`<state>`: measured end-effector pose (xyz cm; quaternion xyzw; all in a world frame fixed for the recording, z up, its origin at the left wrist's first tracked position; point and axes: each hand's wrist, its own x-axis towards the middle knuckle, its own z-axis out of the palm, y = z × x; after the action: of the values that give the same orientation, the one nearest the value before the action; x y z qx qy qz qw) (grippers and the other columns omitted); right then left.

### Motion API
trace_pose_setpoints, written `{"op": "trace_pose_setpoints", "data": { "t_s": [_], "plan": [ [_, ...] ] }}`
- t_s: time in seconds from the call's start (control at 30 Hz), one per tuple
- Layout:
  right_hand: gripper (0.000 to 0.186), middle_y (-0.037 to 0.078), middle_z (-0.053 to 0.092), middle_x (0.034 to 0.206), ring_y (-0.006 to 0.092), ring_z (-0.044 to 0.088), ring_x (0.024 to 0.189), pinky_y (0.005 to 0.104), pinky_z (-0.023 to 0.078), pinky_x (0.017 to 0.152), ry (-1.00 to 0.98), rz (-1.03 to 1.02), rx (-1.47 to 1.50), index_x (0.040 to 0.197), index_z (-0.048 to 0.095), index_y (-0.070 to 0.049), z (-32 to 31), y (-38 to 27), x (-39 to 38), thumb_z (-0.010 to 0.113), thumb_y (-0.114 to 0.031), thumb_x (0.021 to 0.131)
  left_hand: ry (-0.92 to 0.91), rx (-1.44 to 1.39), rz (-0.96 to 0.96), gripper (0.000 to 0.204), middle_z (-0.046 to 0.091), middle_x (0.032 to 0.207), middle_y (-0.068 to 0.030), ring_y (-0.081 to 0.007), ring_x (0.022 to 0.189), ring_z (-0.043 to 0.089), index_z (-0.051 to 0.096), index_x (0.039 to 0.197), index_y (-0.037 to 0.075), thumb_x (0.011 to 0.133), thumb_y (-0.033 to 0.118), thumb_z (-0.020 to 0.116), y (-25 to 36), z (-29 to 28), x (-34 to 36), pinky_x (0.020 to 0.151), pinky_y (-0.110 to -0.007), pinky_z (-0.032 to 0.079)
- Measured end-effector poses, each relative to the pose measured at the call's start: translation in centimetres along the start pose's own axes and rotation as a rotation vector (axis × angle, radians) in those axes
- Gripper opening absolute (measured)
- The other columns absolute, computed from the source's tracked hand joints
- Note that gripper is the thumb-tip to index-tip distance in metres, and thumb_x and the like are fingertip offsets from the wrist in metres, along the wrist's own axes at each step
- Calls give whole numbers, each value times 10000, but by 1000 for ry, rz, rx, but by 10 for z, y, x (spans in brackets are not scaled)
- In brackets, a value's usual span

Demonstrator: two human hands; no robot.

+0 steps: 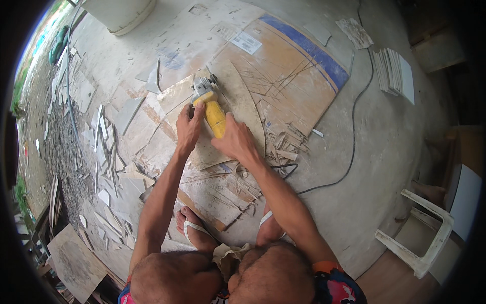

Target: The person uses a handheld angle grinder to cut rectangular ceramic tiles on a cluttered floor. They repeatedly position the tile, cut along marked lines, and set the cut pieces aside.

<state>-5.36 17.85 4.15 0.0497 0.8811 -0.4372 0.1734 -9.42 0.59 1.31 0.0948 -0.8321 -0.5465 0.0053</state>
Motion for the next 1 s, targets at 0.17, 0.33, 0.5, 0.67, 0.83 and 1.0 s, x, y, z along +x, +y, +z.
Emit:
{"op": "trace_pose_setpoints", "data": {
  "t_s": [0.17, 0.33, 0.5, 0.67, 0.83, 1.0],
  "plan": [
    [565, 386, 731, 1011, 575, 721, 993, 588, 590, 889, -8, 21, 0, 1179, 552, 60, -2, -1, -5, 807, -239, 773, -57, 68, -28, 623, 651, 845, -59, -139, 772, 541, 703, 1104, -65, 1076, 556, 667, 2, -2, -2, 682, -343, 468],
    [562, 396, 727, 1032, 576, 720, 1009, 592, 592, 897, -48, 40, -17, 1195, 539, 65, -5, 7, -27, 797, -221, 785, -68, 86, -28, 597, 618, 808, -51, -132, 745, 510, 695, 1082, -59, 1080, 537, 669, 2, 0, -27, 650, -343, 444],
    [576, 395, 727, 1030, 571, 722, 1013, 586, 592, 890, -55, 60, -15, 1201, 534, 67, -9, 13, -43, 807, -223, 785, -81, 42, -37, 572, 616, 789, -61, -142, 724, 514, 694, 1102, -58, 1074, 514, 687, 6, 4, -44, 645, -349, 446],
    [585, 367, 733, 992, 567, 722, 977, 581, 589, 857, -21, 45, -5, 1194, 539, 35, -7, 24, -61, 828, -251, 774, -91, 36, -50, 565, 631, 787, -90, -175, 719, 554, 702, 1187, -53, 1056, 496, 719, 5, 7, -61, 661, -372, 477],
    [587, 353, 736, 975, 560, 726, 969, 576, 589, 843, -7, 56, -34, 1186, 540, 24, -6, 34, -67, 836, -259, 767, -101, 7, -70, 565, 651, 816, -94, -173, 740, 572, 701, 1229, -51, 1053, 485, 730, 5, 12, -71, 679, -366, 490],
    [629, 399, 728, 1055, 586, 717, 1027, 605, 583, 911, -84, 91, -37, 1259, 525, 52, -16, 16, -67, 811, -250, 787, -51, -51, -32, 578, 681, 843, -110, -175, 757, 597, 697, 1259, -55, 1055, 484, 728, -5, 13, -68, 697, -361, 505]
  ]
}}
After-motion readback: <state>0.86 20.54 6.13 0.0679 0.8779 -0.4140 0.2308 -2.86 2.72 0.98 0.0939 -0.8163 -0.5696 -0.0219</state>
